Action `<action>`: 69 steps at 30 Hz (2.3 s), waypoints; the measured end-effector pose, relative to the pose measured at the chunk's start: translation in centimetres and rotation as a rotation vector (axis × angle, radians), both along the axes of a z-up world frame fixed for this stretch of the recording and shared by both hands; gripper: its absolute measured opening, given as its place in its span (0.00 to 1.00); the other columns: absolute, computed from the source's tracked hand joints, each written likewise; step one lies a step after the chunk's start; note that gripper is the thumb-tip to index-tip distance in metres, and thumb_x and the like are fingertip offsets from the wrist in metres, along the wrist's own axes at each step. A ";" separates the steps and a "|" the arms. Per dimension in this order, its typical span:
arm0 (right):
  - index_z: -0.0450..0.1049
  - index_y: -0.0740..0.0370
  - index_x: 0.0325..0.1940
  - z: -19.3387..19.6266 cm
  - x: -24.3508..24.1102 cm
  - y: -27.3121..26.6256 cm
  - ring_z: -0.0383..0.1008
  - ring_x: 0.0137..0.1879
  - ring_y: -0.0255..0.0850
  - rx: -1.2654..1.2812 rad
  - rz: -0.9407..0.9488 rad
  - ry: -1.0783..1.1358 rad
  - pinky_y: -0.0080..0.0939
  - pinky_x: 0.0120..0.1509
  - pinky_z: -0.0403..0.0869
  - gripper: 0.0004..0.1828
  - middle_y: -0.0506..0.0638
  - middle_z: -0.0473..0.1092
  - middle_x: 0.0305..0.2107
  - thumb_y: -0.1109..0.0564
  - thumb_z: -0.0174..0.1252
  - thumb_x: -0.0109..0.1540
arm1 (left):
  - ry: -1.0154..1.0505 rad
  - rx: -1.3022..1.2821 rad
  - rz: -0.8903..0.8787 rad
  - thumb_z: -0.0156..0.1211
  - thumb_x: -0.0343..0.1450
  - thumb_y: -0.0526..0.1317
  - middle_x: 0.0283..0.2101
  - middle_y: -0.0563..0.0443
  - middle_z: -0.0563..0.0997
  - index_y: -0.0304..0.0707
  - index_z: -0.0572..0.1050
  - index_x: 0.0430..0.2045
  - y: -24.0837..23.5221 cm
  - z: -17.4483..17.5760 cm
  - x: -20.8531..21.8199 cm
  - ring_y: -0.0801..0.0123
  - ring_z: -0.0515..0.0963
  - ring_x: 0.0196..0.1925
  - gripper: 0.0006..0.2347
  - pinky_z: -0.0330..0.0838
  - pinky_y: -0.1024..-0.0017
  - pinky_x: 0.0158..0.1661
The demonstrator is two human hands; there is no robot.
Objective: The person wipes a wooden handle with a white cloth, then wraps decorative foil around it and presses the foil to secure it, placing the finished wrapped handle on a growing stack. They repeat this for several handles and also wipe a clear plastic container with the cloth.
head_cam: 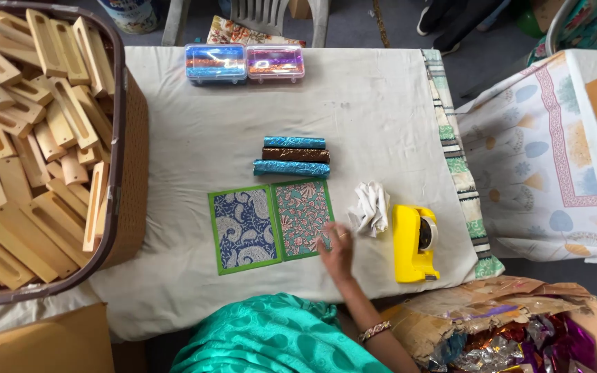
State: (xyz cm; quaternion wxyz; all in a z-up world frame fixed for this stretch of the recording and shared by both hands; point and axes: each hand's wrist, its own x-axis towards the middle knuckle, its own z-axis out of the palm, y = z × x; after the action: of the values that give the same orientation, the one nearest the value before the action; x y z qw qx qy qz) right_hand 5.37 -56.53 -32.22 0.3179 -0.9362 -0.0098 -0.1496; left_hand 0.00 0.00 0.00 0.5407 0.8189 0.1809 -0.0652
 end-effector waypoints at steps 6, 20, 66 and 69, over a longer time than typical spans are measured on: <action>0.67 0.43 0.68 4.8 7.0 -6.3 0.54 0.72 0.66 -0.525 -0.369 0.301 0.72 0.64 0.60 0.49 0.55 0.54 0.70 0.34 0.75 0.45 | 0.042 -0.066 -0.006 0.61 0.71 0.49 0.31 0.52 0.82 0.33 0.79 0.51 -15.3 -6.7 7.8 0.77 0.76 0.31 0.20 0.75 0.74 0.35; 0.71 0.58 0.65 -0.7 5.1 -8.1 0.66 0.69 0.59 -0.031 -0.197 0.040 0.54 0.71 0.67 0.28 0.63 0.66 0.61 0.66 0.61 0.60 | -0.194 0.145 -0.120 0.53 0.76 0.56 0.54 0.35 0.80 0.35 0.79 0.53 -25.2 -37.4 12.7 0.49 0.78 0.58 0.23 0.71 0.60 0.57; 0.67 0.64 0.68 0.5 3.4 10.8 0.65 0.68 0.57 -0.194 0.618 0.064 0.58 0.70 0.66 0.33 0.62 0.66 0.64 0.65 0.54 0.56 | -0.070 0.479 -0.405 0.79 0.49 0.60 0.70 0.44 0.63 0.40 0.52 0.69 -25.9 -32.2 6.6 0.56 0.59 0.74 0.55 0.46 0.49 0.71; 0.67 0.65 0.68 0.4 7.6 11.0 0.65 0.69 0.58 -0.241 0.588 0.058 0.59 0.69 0.66 0.32 0.62 0.66 0.65 0.64 0.55 0.58 | -0.063 0.468 -0.407 0.79 0.49 0.61 0.69 0.43 0.63 0.40 0.52 0.69 -26.0 -31.0 6.7 0.55 0.59 0.74 0.55 0.46 0.49 0.71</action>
State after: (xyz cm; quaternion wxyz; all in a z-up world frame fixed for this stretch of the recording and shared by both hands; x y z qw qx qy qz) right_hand 13.00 -45.57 -31.78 0.2344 -0.9280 -0.2888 -0.0223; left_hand 6.73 -25.98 -30.95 0.3187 0.9422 0.0065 -0.1030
